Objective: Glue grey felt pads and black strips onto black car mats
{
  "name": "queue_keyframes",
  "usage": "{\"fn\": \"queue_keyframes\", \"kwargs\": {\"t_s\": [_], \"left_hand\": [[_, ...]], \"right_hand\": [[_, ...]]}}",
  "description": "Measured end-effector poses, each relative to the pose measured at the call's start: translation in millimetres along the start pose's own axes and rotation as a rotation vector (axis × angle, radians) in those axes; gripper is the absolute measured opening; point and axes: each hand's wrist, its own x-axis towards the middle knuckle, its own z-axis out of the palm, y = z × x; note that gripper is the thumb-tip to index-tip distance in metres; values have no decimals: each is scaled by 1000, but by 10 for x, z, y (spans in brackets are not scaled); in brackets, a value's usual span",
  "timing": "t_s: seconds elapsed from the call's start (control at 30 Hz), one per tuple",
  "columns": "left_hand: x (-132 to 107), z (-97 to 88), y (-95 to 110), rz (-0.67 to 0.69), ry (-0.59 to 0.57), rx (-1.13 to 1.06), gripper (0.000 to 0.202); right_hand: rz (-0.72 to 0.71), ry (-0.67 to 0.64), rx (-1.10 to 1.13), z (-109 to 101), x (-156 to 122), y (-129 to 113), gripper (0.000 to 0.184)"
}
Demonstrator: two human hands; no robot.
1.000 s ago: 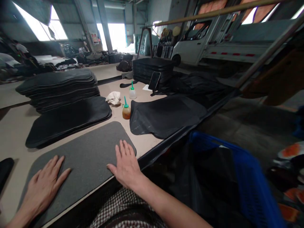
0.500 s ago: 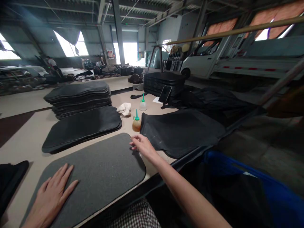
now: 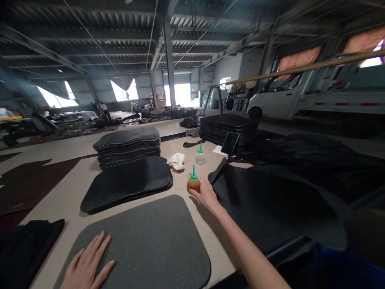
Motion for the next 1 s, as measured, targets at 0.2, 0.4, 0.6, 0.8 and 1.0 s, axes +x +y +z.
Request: {"fn": "queue_keyframes", "kwargs": {"t_s": [0.2, 0.4, 0.6, 0.8, 1.0], "left_hand": [[15, 79, 36, -45, 38, -13, 62], [17, 54, 70, -75, -15, -41, 65], [4, -11, 134, -134, -119, -55, 68], [-19, 9, 125, -107, -13, -36, 66], [-106, -367, 344, -144, -19, -69, 67]], "right_hand": [[45, 22, 369, 197, 81, -153, 45], [134, 83, 874, -68, 14, -458, 57], [136, -139, 1184, -529, -12, -812, 49], [35, -443, 785, -416, -441, -1210, 59], [168, -545, 1038, 129, -917, -1663, 49]]}}
